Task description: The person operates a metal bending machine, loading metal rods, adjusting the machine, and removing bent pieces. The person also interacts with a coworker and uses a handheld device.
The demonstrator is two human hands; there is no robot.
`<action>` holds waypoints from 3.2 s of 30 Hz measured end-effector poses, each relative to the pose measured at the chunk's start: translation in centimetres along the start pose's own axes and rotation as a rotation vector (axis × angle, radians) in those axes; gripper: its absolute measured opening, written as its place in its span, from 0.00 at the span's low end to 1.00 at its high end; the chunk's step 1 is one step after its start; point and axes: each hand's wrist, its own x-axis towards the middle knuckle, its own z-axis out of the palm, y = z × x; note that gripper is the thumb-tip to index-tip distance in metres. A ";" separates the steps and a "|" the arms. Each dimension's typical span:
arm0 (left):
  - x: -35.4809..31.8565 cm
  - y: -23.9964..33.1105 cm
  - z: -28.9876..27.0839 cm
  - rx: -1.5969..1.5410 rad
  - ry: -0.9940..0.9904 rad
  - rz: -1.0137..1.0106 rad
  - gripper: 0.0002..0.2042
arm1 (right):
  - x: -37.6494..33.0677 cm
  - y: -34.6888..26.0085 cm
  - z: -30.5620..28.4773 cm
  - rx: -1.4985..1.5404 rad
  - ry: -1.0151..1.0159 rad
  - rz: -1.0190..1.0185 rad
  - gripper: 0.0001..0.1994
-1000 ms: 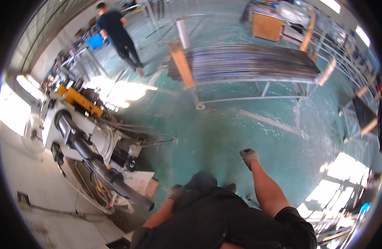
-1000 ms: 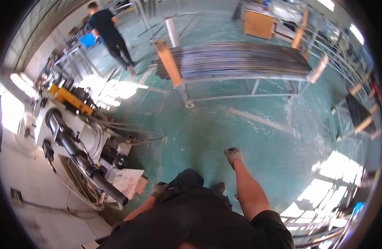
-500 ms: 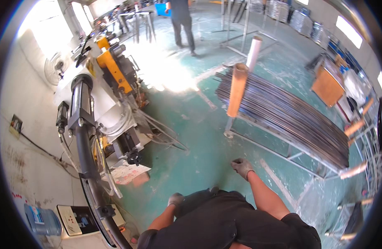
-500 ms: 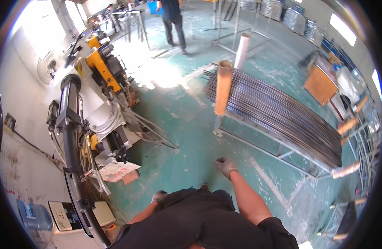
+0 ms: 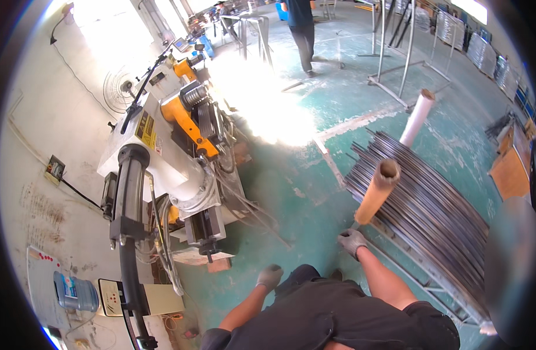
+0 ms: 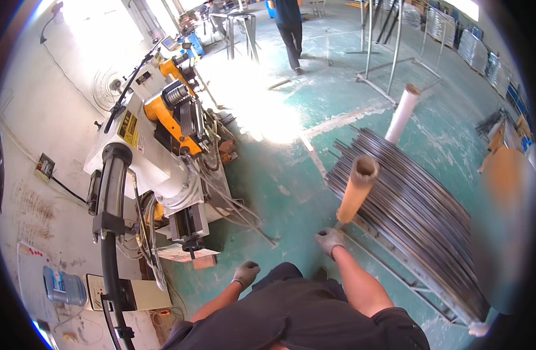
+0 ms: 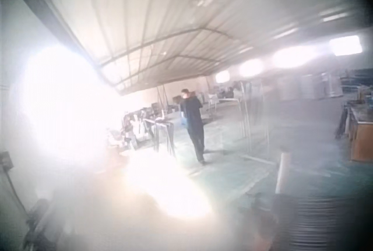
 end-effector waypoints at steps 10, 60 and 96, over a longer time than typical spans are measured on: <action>25.1 32.0 -9.8 -0.141 -0.152 0.174 0.22 | 36.7 -32.6 -3.6 0.337 -0.109 -0.256 0.21; 193.9 104.5 -114.2 -0.668 0.670 0.092 0.14 | 210.3 -159.5 -3.9 -0.365 -0.326 -0.400 0.17; 252.5 96.7 -164.5 -0.509 1.343 -0.789 0.17 | 266.0 -229.2 49.7 -0.958 -1.108 -0.972 0.25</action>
